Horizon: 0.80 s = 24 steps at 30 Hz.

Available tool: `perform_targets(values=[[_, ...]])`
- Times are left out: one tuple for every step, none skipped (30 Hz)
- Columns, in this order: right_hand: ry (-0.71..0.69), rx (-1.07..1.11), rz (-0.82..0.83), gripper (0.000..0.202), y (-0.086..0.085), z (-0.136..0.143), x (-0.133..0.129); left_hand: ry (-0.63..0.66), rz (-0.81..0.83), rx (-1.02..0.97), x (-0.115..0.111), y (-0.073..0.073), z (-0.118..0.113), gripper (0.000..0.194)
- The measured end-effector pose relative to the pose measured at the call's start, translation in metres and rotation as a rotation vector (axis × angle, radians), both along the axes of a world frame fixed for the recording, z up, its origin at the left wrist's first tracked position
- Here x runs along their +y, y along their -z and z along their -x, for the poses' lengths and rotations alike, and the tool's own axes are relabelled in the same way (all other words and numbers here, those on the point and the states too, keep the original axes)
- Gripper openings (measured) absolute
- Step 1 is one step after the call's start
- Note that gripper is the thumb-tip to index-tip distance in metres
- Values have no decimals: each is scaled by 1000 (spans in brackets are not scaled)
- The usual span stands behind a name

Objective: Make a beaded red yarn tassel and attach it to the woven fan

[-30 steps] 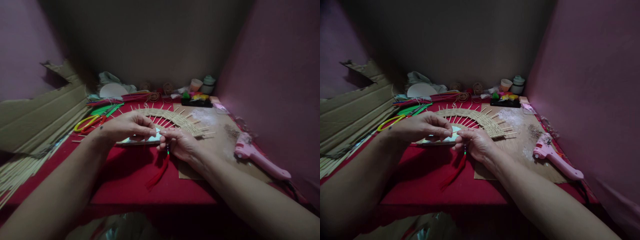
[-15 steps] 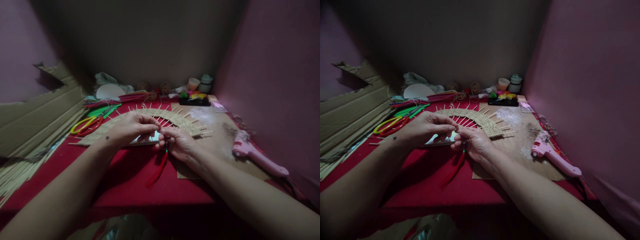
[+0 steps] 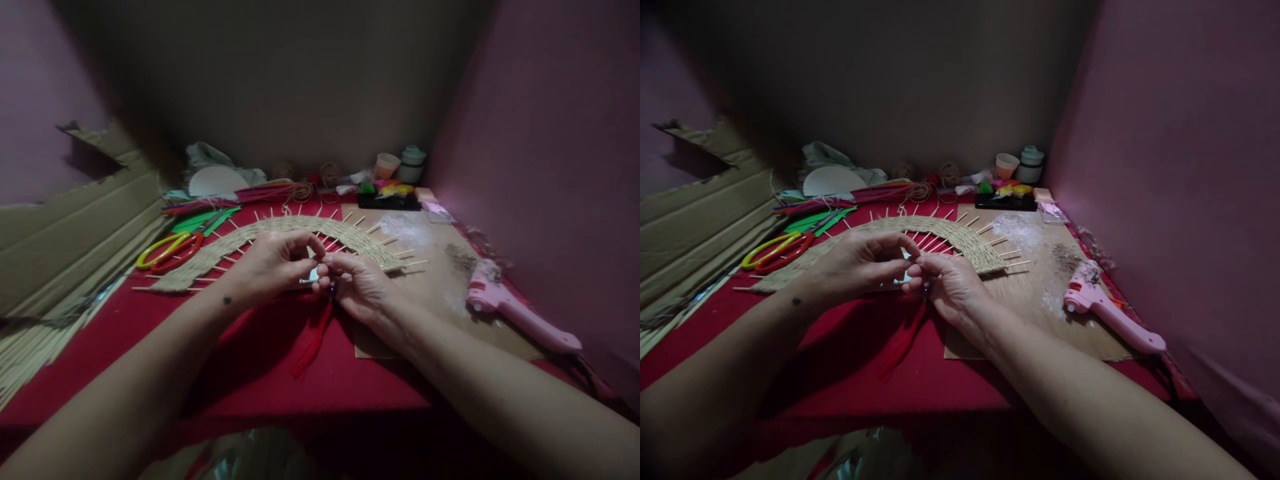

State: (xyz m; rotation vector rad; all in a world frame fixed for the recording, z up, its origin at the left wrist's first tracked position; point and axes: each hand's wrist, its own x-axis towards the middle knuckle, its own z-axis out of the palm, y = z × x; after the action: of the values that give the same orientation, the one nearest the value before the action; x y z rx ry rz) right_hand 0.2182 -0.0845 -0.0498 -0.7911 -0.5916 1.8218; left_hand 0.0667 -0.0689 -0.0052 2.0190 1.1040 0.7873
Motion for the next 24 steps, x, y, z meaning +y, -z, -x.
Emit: perform_targets(values=[[-6,6,-1,10,-1,0,0,3,2,-4,0,1,0,9],[-10,9,-9,10,-1,-1,0,8,5,-10,0,2,0,8],[-13,7,-23,9,-1,-1,-1,13,8,-16,0,2,0,7],[-14,1,-41,9,-1,-1,-1,18,13,-25,-1,3,-1,6],[-13,-8,-58,9,0,-1,0,24,25,-38,-1,3,-1,5],[-10,-19,-72,9,0,-1,0,30,46,-56,-2,3,-2,4],[-4,-30,-84,9,1,0,0,36,73,-73,-3,3,-3,4],[2,-42,-94,9,2,0,1,38,101,-91,-3,2,-3,4],[8,-56,-106,9,2,0,1,40,131,-105,-4,1,-4,5],[12,-72,-120,8,3,0,1,38,160,-115,-4,-1,-4,7],[15,-90,-133,7,3,0,1,34,177,-121,-4,-3,-3,10],[14,-107,-147,6,3,0,2,28,182,-118,-3,-5,-2,13],[9,-121,-161,6,4,0,2,23,172,-105,-3,-7,-1,16],[3,-128,-175,6,4,-1,2,19,147,-81,-2,-10,0,18],[-3,-130,-190,6,4,-1,1,19,110,-42,-1,-12,1,18],[-6,-129,-205,7,5,-1,1,23,68,6,0,-14,3,18],[-5,-129,-220,8,5,-1,1,32,30,56,1,-15,4,17],[-5,-133,-230,9,5,-1,0,44,0,102,2,-16,5,17],[-5,-140,-234,9,5,-1,-1,55,-26,136,3,-16,6,18],[-4,-149,-233,10,5,-1,-1,63,-51,161,3,-16,6,18],[-5,-160,-228,10,5,-1,-2,67,-84,176,4,-15,7,18],[-8,-172,-222,10,4,-1,-3,68,-128,187,4,-14,7,18],[-10,-185,-214,11,4,-1,-3,70,-184,203,4,-13,7,17],[-12,-200,-207,12,4,-1,-3,74,-250,227,4,-11,8,16]])
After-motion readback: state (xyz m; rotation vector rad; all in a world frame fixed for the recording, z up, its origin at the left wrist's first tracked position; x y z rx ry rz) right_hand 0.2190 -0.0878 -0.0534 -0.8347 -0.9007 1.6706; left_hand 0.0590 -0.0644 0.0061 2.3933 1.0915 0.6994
